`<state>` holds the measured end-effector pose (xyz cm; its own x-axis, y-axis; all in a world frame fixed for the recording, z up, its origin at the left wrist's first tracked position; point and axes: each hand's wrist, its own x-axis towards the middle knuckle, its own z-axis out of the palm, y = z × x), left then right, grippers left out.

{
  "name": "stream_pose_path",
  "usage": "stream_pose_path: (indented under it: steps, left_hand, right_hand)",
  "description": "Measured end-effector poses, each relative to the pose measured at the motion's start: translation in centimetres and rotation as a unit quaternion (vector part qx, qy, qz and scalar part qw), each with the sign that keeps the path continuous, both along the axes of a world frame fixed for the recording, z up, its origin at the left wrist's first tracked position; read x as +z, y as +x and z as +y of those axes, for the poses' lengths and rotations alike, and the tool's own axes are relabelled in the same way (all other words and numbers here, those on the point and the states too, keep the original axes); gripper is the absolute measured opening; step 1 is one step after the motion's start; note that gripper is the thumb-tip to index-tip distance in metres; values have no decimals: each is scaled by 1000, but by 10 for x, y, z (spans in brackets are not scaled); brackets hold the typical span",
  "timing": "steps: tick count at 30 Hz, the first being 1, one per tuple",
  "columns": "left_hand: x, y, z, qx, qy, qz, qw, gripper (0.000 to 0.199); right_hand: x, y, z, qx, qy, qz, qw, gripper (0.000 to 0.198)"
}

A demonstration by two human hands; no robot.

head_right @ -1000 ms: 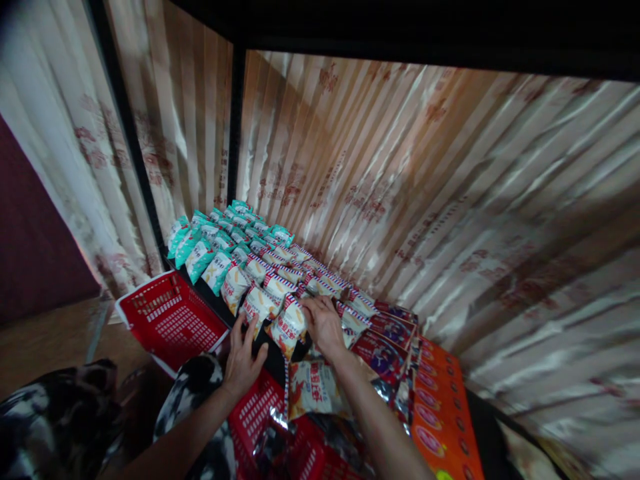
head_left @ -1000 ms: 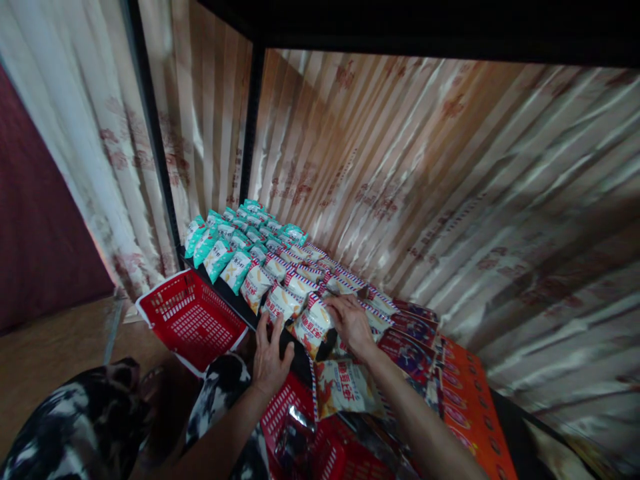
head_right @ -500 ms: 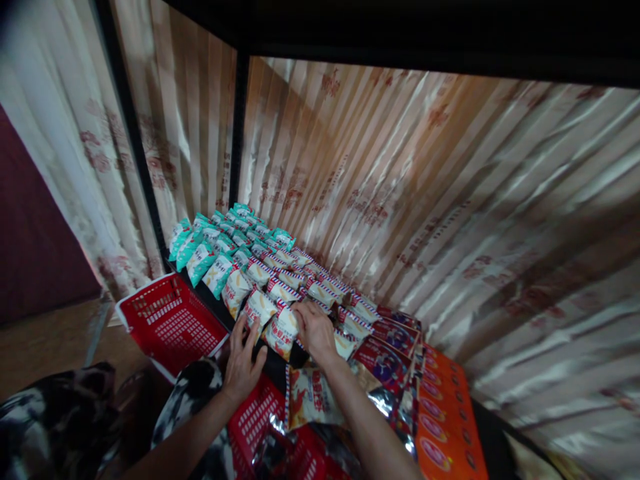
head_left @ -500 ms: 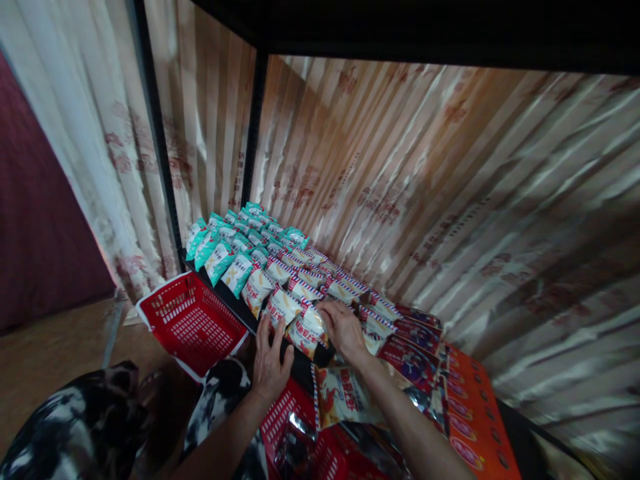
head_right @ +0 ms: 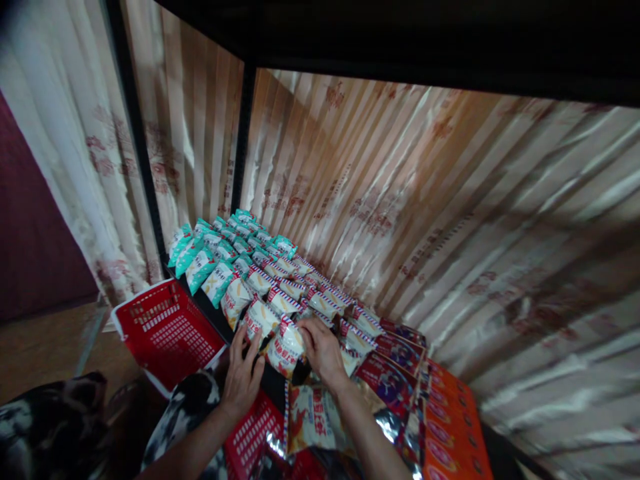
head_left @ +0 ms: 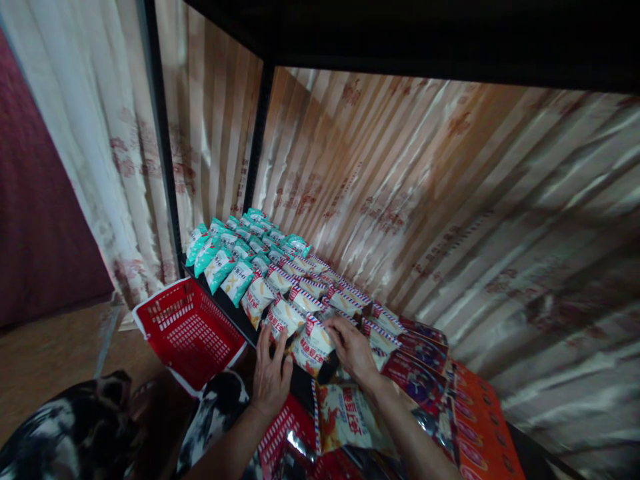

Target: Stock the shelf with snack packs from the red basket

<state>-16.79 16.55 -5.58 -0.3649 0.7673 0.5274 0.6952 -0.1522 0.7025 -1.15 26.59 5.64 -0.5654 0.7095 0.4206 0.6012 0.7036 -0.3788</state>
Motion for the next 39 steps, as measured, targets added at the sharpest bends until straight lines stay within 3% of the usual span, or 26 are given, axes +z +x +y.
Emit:
stream_pose_path:
  steps: [18,22,26,31,39]
  left_hand:
    - [0,4,2,6,-24,8,1000,53]
    - [-1,4,4,21,-27,4,999,49]
    - [4,0,5,13,-15,-8,1000,43]
    - [13,-7,2,21,2,-26,999,37]
    - [19,-36,17,123,12,-154,980,39]
  right_hand:
    - [-6,9,18,-39,-30,-20,999,27]
    - [1,4,23,-57,-1,-13,998,27]
    - [16,-12,24,-55,45,-18,997,26]
    - [29,-47,19,6,72,-24,997,23]
    - [27,-97,32,62,94,-91,990,29]
